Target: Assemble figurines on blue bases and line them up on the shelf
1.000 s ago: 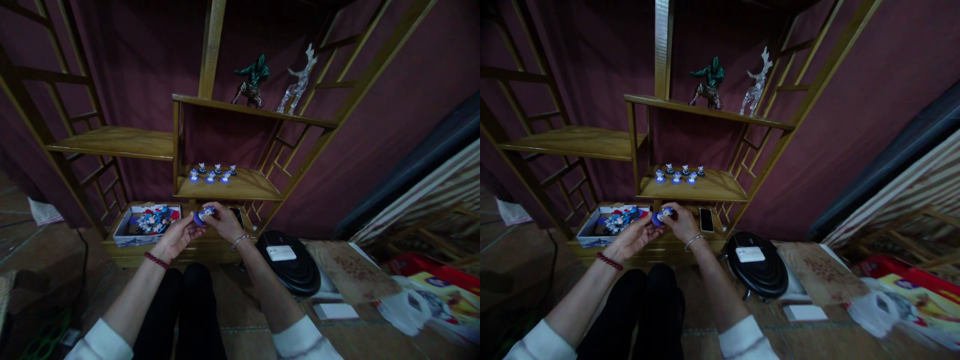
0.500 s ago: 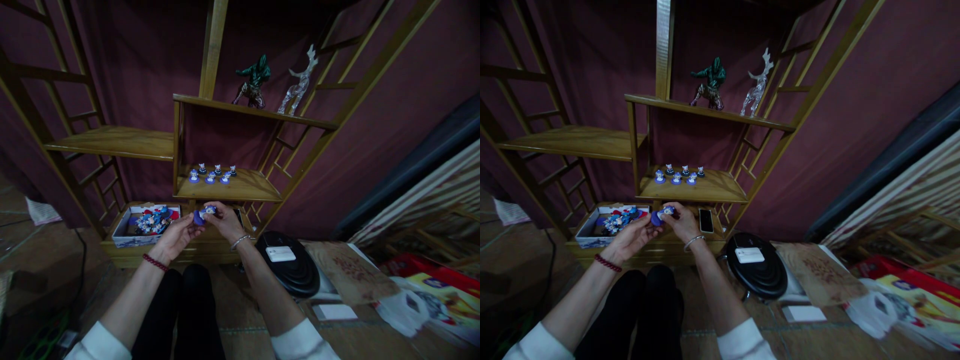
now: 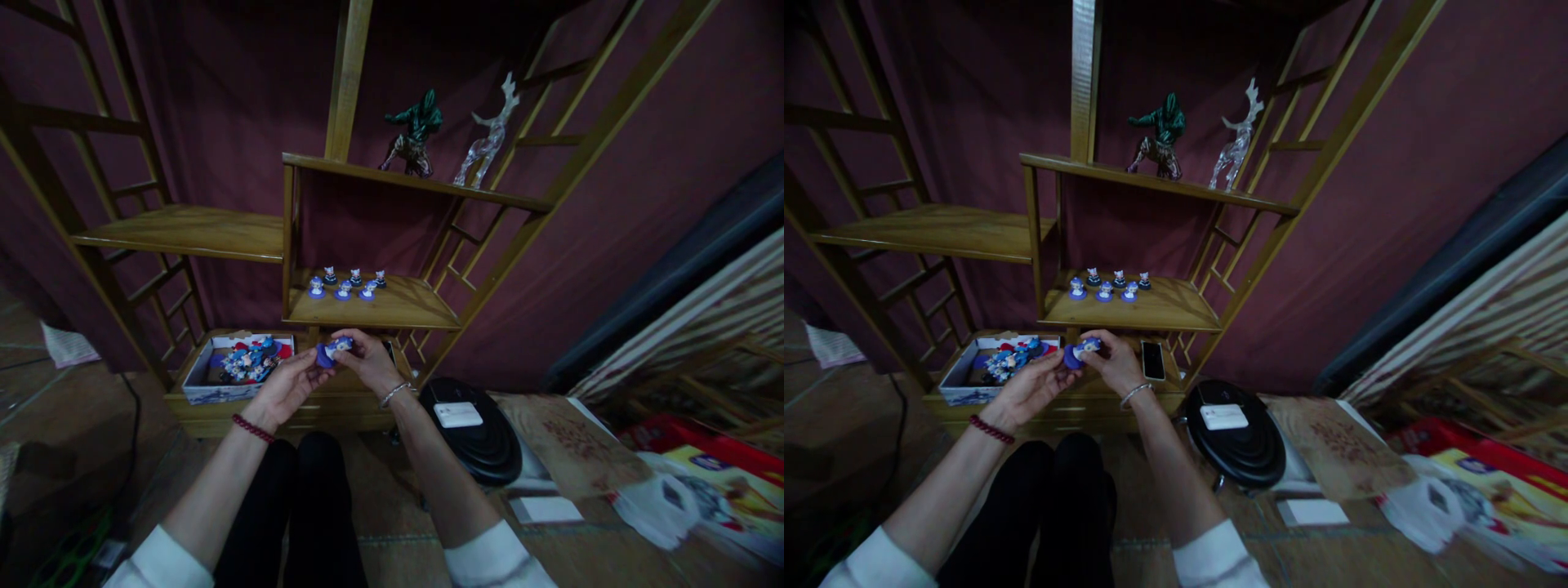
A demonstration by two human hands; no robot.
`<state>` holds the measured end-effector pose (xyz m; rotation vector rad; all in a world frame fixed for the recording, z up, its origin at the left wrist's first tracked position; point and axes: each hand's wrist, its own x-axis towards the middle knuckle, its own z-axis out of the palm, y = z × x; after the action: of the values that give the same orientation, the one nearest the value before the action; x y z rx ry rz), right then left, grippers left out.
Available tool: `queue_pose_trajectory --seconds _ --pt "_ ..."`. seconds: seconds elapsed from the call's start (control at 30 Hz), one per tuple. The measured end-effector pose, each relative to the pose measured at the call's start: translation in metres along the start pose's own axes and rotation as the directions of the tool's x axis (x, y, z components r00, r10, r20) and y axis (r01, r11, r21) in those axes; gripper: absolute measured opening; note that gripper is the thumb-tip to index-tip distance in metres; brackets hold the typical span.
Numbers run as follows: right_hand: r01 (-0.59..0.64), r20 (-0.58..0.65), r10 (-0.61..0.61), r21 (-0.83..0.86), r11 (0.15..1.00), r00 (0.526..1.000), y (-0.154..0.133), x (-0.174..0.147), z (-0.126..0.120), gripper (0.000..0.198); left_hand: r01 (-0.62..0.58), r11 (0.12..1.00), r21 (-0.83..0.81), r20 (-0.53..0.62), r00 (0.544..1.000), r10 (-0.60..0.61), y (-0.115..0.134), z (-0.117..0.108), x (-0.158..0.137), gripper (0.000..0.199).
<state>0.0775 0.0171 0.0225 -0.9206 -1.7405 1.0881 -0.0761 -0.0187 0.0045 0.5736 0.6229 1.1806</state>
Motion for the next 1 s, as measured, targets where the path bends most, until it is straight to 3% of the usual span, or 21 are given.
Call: queue_pose_trajectory --seconds 0.33,0.53,0.83,1.0 --pt "0.073 0.048 -0.066 -0.181 0.981 0.997 -0.002 -0.002 -0.004 0.024 0.009 1.000 -0.011 -0.007 1.000 -0.009 -0.005 0.002 0.000 0.011" --pt "0.164 0.067 -0.150 -0.408 0.898 0.986 -0.007 -0.013 -0.005 0.022 0.029 0.998 -0.054 -0.063 0.997 -0.032 -0.013 0.003 0.001 0.014" --pt "0.175 0.122 -0.128 -0.543 0.821 0.984 -0.001 -0.031 -0.001 0.025 0.137 0.988 -0.070 -0.147 0.978 -0.146 -0.029 0.006 0.001 0.017" --pt "0.206 0.189 -0.116 -0.579 0.788 0.975 0.002 -0.036 -0.004 0.028 0.174 0.981 -0.082 -0.129 0.974 -0.184 -0.037 0.007 0.001 0.018"
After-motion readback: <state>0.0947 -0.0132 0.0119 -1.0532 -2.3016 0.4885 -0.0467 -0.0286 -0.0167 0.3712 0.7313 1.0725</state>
